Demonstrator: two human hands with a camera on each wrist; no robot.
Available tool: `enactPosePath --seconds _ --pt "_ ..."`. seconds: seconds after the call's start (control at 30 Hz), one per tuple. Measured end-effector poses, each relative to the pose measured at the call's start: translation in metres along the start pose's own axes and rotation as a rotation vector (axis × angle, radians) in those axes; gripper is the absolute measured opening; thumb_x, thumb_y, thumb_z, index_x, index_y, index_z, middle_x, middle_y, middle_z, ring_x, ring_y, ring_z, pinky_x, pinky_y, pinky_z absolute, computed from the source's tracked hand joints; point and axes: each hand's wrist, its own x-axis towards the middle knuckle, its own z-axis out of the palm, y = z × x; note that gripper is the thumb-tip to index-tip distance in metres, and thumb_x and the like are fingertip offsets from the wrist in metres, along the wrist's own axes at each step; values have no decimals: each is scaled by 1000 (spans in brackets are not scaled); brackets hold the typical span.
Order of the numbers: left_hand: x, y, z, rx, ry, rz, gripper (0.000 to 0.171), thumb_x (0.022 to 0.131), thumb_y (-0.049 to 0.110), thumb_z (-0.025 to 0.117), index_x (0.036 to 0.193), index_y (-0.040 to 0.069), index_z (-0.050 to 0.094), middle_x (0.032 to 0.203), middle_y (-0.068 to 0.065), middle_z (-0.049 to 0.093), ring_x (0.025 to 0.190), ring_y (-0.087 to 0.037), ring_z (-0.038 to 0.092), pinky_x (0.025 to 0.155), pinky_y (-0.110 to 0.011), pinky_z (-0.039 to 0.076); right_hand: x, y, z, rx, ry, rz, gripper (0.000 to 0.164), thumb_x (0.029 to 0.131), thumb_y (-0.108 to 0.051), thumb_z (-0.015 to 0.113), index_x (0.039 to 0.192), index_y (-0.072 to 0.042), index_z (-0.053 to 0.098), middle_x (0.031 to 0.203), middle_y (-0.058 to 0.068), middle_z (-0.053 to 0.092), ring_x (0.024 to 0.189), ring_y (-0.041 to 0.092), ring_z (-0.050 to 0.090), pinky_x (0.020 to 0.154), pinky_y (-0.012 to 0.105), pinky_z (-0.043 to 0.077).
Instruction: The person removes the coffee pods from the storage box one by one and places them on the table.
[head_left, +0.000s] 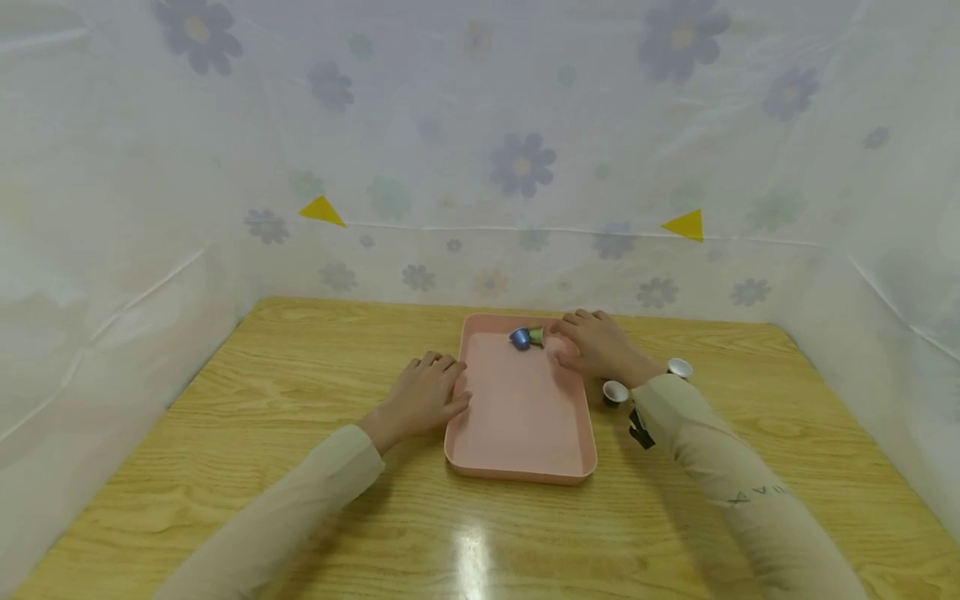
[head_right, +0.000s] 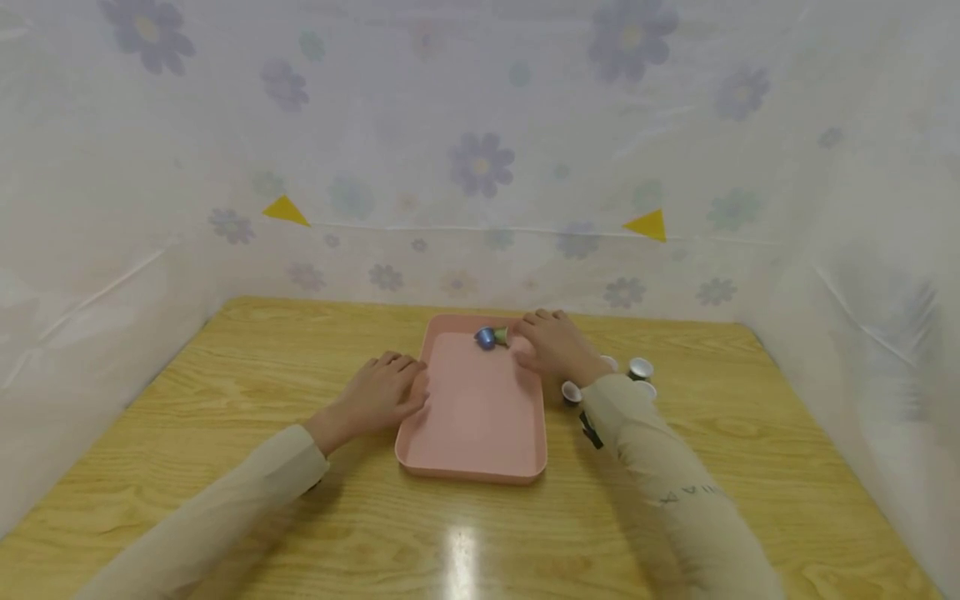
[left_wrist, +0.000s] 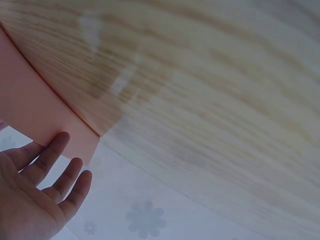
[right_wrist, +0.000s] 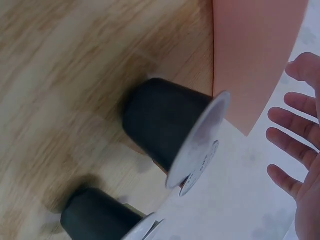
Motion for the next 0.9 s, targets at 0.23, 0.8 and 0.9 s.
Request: enactPosePath --seconds 0.23,0.8,0.9 --pt "0 1 -1 -9 -5 -1 50 90 43 47 126 9 53 124 -7 56 115 -28 48 94 -45 42 10 2 8 1 1 17 35 84 -32 62 114 -15 61 109 5 61 104 27 54 88 49 42" --pt "-1 1 -1 0 8 2 50 90 43 48 126 9 54 123 -7 56 115 -28 48 93 -45 42 25 0 16 -27 -12 74 33 81 -32 64 108 -12 62 103 5 62 98 25 53 85 47 42" --pt "-1 1 -1 0 4 1 50 90 43 48 126 8 53 124 -8 56 115 -28 48 93 -46 42 25 -2 16 -32 -20 84 33 81 -31 64 108 -12 62 103 5 61 98 25 53 86 47 42"
